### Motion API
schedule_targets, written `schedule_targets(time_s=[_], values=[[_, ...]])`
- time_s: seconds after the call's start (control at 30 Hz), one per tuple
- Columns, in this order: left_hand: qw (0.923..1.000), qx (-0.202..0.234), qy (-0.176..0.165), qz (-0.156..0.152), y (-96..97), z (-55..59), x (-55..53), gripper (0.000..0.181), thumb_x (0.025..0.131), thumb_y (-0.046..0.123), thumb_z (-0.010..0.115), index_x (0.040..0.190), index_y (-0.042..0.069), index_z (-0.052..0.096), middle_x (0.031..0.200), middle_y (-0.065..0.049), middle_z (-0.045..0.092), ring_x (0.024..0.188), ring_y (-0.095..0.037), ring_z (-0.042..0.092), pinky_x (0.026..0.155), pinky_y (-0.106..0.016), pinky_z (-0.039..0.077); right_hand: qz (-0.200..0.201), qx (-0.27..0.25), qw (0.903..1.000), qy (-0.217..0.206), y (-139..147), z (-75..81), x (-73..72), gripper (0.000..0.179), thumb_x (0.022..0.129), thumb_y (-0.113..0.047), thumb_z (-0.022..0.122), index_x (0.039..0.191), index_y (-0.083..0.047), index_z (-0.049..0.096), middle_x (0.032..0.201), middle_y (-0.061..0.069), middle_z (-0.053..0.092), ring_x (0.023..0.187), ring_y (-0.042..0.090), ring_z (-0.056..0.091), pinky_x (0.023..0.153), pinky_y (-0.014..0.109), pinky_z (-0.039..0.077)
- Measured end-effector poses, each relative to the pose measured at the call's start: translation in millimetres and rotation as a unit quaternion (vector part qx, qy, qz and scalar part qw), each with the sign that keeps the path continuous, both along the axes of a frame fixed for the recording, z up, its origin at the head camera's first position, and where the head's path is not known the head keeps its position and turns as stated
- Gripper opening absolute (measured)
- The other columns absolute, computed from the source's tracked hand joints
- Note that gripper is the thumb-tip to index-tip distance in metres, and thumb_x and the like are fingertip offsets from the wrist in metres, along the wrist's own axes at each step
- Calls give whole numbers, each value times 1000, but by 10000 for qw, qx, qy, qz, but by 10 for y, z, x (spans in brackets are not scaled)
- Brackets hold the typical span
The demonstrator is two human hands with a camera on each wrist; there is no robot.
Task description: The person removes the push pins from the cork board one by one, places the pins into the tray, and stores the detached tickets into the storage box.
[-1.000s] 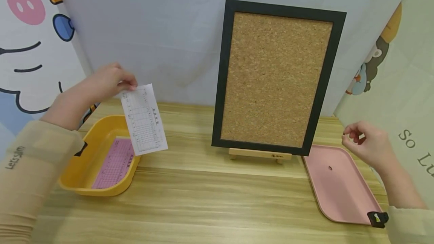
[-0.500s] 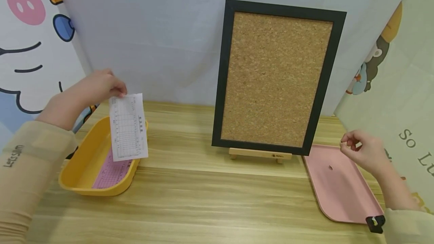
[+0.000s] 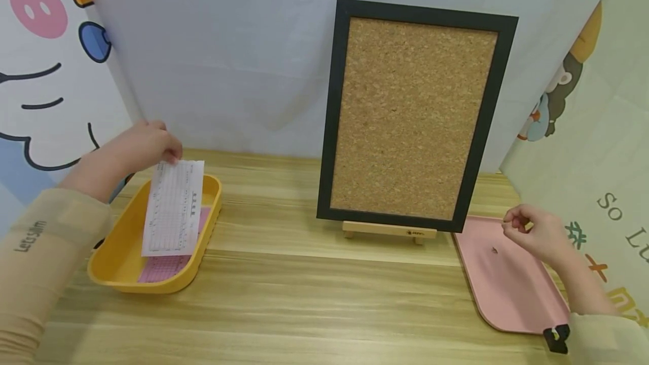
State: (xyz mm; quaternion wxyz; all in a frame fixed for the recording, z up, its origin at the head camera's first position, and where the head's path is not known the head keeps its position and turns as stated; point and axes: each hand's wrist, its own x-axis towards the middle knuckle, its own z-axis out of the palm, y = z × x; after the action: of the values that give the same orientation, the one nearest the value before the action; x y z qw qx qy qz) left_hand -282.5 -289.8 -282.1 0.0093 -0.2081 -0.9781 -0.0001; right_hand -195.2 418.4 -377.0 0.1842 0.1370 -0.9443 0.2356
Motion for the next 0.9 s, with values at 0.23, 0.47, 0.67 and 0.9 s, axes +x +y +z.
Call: schedule_targets(time_s=[0.23,0.47,0.67,0.9], values=[[9997,-167,-166,21,-33,-188,7,8,85,8,67,82,15,67,84,-6,53,84,-30,42,72,-40,36,14,-1,9997,-258,25,-80,-9,11,76,-4,70,82,-8,61,69,-5,51,65,1,43,53,17,35],[9985,-416,-243,-249,-64,-398,-1,13,83,7,68,76,17,65,79,-3,52,79,-26,44,71,-40,37,164,130,9993,-310,54,-193,-28,13,74,-4,70,79,-11,60,67,-10,51,64,1,44,53,18,34],[9981,-335,-407,-322,-92,-570,0,20,83,6,68,69,18,59,74,0,46,74,-22,42,69,-38,33,335,281,9981,-427,76,-243,-48,14,73,-4,71,78,-11,61,67,-10,51,63,-3,43,52,18,35],[9976,-184,-621,-243,-134,-691,12,15,86,8,66,75,17,61,77,-2,47,76,-24,42,70,-39,34,431,308,9947,-880,89,-284,-52,13,77,-5,71,79,-11,60,69,-7,52,64,-2,44,54,19,37]])
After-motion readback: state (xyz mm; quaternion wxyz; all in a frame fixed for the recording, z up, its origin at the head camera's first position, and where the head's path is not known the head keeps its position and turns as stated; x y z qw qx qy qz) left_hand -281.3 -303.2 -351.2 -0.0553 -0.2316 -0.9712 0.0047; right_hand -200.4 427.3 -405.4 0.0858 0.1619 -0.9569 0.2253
